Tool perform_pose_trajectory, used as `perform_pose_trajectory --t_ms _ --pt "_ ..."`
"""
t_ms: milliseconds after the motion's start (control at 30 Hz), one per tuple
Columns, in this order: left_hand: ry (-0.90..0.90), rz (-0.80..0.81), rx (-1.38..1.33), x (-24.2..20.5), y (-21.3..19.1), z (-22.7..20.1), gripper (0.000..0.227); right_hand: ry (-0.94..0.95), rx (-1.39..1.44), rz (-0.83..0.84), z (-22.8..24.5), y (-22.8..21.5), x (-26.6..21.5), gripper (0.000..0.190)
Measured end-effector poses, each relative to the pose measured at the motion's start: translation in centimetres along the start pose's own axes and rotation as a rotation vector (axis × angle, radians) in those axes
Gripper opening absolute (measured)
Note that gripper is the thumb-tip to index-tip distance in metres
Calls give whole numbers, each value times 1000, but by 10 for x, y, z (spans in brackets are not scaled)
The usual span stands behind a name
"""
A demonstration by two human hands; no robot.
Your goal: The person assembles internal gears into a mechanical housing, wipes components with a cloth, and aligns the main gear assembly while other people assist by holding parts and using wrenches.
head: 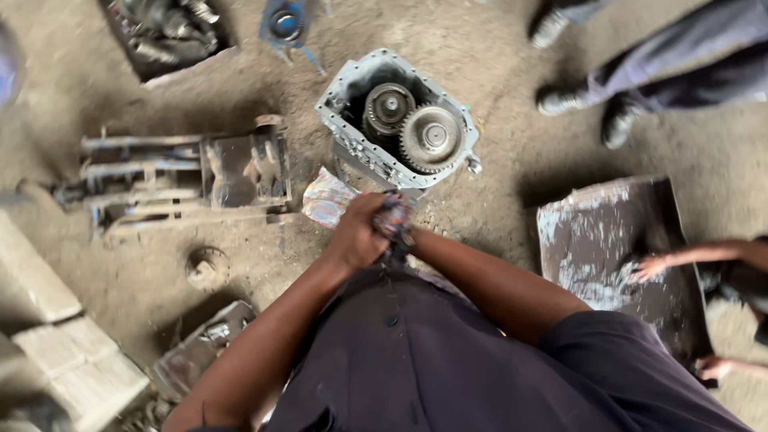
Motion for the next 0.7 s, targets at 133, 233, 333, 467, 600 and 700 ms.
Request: perform_pose_trajectory --t_ms 133,233,333,467,600,700 --pt "-426 -251 165 -66 -15 64 29 -19 -890 82 22 43 -18 65" --pt "-615 -441 416 -123 -53 88 30 -176 -1348 108 46 75 -38 63" --pt "-905 -724 114 -183 -58 77 37 -447 -1317 77 72 95 -52 80" --pt "-915 -972 -659 -183 -19 48 56 -340 -1279 209 67 100 -43 106" --pt "-840 -848 -953 -144 4 14 63 -227 -695 342 30 77 -32 63" --pt "-793 -684 -956 -122 9 -7 81 26 -590 12 -5 30 0 47"
Point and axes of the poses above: each hand's wrist, its own x-axis towards the middle knuckle, its own y-axis out of the palm, z = x × y, the point moved 4 cm from there along x, towards the middle knuckle, and after that the axes turned 10 degrees about y, right-handed, at the moved point
